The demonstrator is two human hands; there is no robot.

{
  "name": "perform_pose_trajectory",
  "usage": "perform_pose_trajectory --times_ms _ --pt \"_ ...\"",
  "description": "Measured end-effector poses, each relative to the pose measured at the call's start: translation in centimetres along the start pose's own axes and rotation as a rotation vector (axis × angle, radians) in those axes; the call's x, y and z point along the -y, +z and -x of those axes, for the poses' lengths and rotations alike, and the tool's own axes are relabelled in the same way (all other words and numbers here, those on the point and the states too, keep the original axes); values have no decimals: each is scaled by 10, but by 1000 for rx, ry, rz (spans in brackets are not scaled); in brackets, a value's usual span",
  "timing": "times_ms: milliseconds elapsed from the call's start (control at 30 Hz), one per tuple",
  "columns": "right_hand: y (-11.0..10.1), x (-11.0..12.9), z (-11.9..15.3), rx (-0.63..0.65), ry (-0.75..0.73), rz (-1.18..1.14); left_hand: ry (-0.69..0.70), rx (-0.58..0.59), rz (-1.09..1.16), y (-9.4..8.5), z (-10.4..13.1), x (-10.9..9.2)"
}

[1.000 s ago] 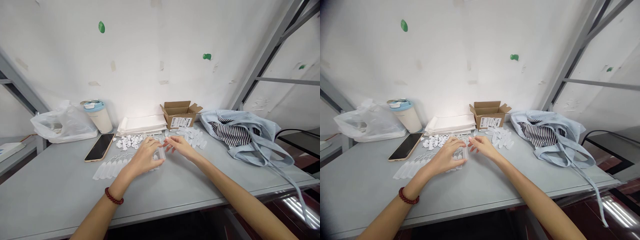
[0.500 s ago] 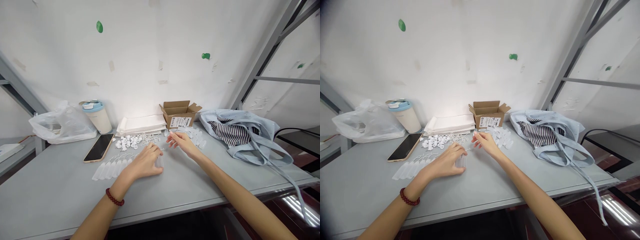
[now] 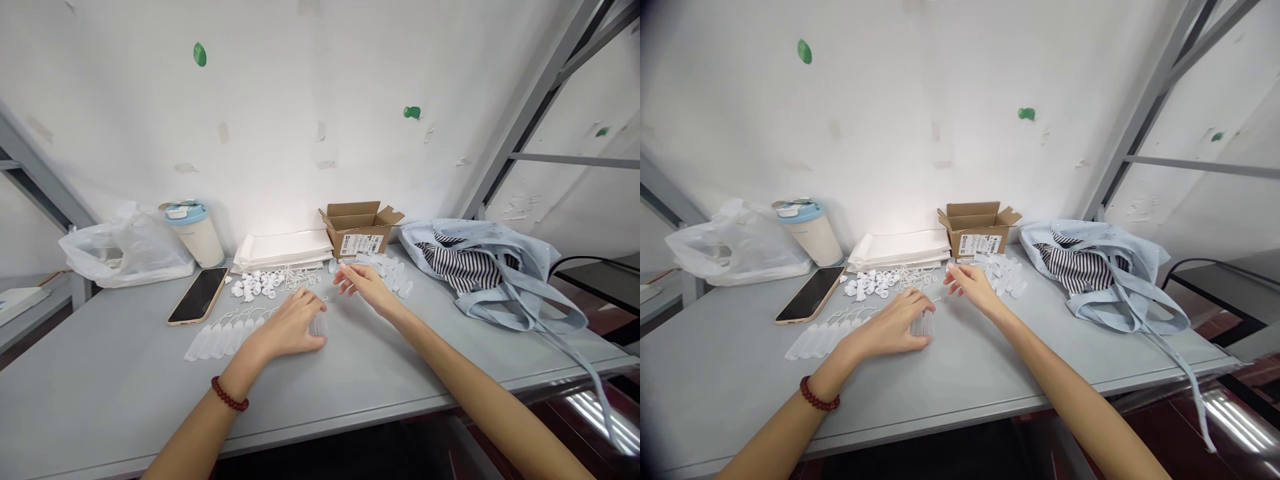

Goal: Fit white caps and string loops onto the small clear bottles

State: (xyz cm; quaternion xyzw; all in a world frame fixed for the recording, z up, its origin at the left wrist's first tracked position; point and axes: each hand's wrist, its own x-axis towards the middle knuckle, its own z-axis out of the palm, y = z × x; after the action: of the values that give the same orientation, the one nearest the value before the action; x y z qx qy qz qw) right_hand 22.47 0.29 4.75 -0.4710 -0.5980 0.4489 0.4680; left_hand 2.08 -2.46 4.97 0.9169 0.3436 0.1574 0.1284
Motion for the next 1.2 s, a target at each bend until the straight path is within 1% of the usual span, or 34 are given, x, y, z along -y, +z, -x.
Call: perform_pose_trajectory --times_ms 133,267,333,400,500,567,667,767,867,967,1067,1200 --pt "0 0 0 1 -2 1 4 -4 4 -1 0 -1" --pt "-1 1 -1 -1 -3 6 -28 13 21 -3 1 -1" --pt "-2 2 -1 -13 -6 15 -37 3 35 -3 1 -1" --pt "-2 1 -2 -34 -11 30 -32 -37 56 -2 1 1" --pt "-5 -3 -5 -79 -32 84 -60 -153 81 -1 -1 5" --pt "-8 -8 -8 -126 -68 165 -110 -247 70 -2 -3 11" --pt "-12 -18 -13 -193 -181 369 -170 -385 5 -3 -6 26" --pt "-16 -28 -19 -197 -309 635 -192 -465 -75 -3 -6 46" --pt "-19 -35 -22 -145 -362 863 -208 -473 -134 -3 -4 63" --pt "-21 -37 -24 -82 -319 1019 -230 -461 -163 -6 -1 74" --pt "-22 -36 -23 -37 -271 1110 -248 -440 -173 -9 1 81" --pt "-22 -36 -23 -4 -250 1140 -230 -431 -159 -7 1 86"
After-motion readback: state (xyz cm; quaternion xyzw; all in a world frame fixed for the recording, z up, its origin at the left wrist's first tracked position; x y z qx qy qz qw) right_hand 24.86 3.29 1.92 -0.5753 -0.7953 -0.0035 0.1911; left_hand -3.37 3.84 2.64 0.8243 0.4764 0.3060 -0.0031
